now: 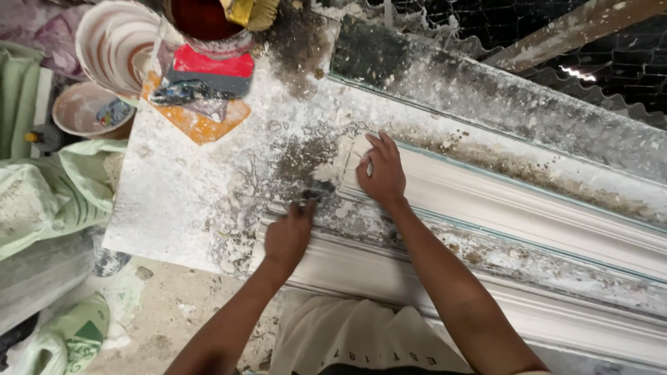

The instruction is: Smoothing and cleaning decorative plaster moldings using a putty knife and a cloth.

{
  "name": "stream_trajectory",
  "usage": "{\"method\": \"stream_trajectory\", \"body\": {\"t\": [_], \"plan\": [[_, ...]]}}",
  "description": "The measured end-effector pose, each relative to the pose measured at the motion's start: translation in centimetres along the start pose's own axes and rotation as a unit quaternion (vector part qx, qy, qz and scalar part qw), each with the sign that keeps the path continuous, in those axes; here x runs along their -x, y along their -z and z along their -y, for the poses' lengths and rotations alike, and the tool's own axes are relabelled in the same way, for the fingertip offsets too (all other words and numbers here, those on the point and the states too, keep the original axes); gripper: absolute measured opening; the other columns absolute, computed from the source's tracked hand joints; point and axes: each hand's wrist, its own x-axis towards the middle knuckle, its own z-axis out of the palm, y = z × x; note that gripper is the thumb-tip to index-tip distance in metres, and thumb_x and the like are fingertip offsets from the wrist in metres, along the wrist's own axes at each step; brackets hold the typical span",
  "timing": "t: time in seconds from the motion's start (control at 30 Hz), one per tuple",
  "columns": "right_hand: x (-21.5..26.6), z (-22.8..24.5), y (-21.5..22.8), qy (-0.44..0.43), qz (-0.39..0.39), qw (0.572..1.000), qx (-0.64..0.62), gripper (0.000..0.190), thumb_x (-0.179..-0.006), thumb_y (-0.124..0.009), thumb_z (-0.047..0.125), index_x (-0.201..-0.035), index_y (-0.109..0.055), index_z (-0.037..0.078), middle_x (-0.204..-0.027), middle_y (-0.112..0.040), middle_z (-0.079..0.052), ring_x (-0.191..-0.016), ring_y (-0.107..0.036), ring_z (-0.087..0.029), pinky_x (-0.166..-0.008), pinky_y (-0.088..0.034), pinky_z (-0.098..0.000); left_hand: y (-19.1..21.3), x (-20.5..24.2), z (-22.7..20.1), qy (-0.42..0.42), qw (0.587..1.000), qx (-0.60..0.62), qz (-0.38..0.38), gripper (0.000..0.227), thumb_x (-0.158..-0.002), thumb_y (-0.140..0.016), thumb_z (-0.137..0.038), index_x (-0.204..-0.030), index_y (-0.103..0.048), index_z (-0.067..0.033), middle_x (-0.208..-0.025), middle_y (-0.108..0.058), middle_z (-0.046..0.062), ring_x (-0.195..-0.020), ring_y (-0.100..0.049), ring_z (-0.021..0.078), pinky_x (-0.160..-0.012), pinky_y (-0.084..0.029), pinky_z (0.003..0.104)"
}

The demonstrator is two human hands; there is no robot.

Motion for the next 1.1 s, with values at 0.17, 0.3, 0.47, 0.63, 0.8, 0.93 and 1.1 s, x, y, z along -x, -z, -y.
{"method": "stream_trajectory", "body": {"t": [0.17, 0.3, 0.47, 0.63, 0.8, 0.93, 1.1], "plan": [[0.0, 0.2, -0.1, -0.012, 0.014, 1.0, 0.021, 0.008, -0.09, -0.061, 0.011, -0.086, -0.059, 0.004, -0.142, -0.061, -0.016, -0.144, -0.043, -0.042, -0.113, -0.043, -0.051, -0.2, -2.8, -0.7, -0.015, 1.0, 0.009, -0.019, 0.047, -0.097, -0.057, -0.009, -0.144, -0.053, -0.0137, -0.11, -0.064, 0.022, -0.069, -0.073, 0.0327, -0.049, -0.059, 0.042], [-0.2, -0.1, 0.1, -0.018, 0.005, 1.0, 0.016, 0.008, -0.092, -0.06, 0.011, -0.087, -0.058, 0.004, -0.143, -0.062, -0.014, -0.146, -0.043, -0.041, -0.114, -0.044, -0.0499, -1.3, -2.9, -1.4, 0.002, 0.997, 0.026, -0.079, 0.046, -0.091, -0.061, -0.016, -0.137, -0.055, -0.0156, -0.107, -0.064, 0.021, -0.07, -0.073, 0.036, -0.05, -0.058, 0.046], [0.0, 0.2, -0.1, -0.014, 0.011, 0.999, 0.028, 0.008, -0.089, -0.062, 0.01, -0.087, -0.059, 0.003, -0.142, -0.062, -0.015, -0.144, -0.044, -0.042, -0.114, -0.043, -0.0499, -1.3, -5.3, -2.7, -0.001, 0.995, 0.042, -0.089, 0.047, -0.095, -0.06, -0.01, -0.142, -0.054, -0.0118, -0.11, -0.064, 0.022, -0.067, -0.072, 0.0361, -0.052, -0.059, 0.045], [-0.5, 0.1, 0.1, 0.005, -0.003, 1.0, 0.02, 0.007, -0.089, -0.061, 0.01, -0.088, -0.059, 0.003, -0.141, -0.062, -0.015, -0.144, -0.045, -0.041, -0.115, -0.043, -0.0489, -1.2, -6.7, -3.3, 0.024, 0.997, 0.027, -0.069, 0.046, -0.093, -0.06, -0.012, -0.139, -0.056, -0.012, -0.109, -0.063, 0.024, -0.067, -0.073, 0.0359, -0.053, -0.06, 0.045], [-0.1, 0.3, 0.1, 0.003, -0.003, 1.0, 0.019, 0.007, -0.088, -0.062, 0.009, -0.087, -0.059, 0.004, -0.14, -0.063, -0.015, -0.143, -0.046, -0.041, -0.116, -0.042, -0.049, -1.4, -6.8, -2.8, 0.036, 0.993, 0.078, -0.084, 0.043, -0.096, -0.058, -0.01, -0.139, -0.057, -0.0138, -0.106, -0.064, 0.021, -0.068, -0.073, 0.036, -0.053, -0.059, 0.047], [0.1, -0.2, 0.2, 0.011, -0.006, 1.0, 0.013, 0.007, -0.089, -0.062, 0.01, -0.089, -0.06, 0.003, -0.14, -0.063, -0.015, -0.143, -0.045, -0.041, -0.115, -0.041, -0.05, -0.2, -7.0, -3.0, 0.026, 0.995, 0.043, -0.082, 0.05, -0.087, -0.058, -0.009, -0.137, -0.056, -0.0132, -0.13, -0.06, 0.027, -0.061, -0.073, 0.036, -0.05, -0.06, 0.045], [-0.4, -0.1, 0.2, 0.013, 0.001, 1.0, 0.027, 0.007, -0.089, -0.062, 0.01, -0.089, -0.061, 0.003, -0.139, -0.063, -0.016, -0.143, -0.045, -0.042, -0.116, -0.042, -0.0502, -0.1, -10.9, -3.1, 0.032, 0.992, 0.064, -0.106, 0.042, -0.096, -0.055, -0.009, -0.138, -0.057, -0.0112, -0.108, -0.065, 0.022, -0.077, -0.073, 0.0378, -0.063, -0.061, 0.045]]}}
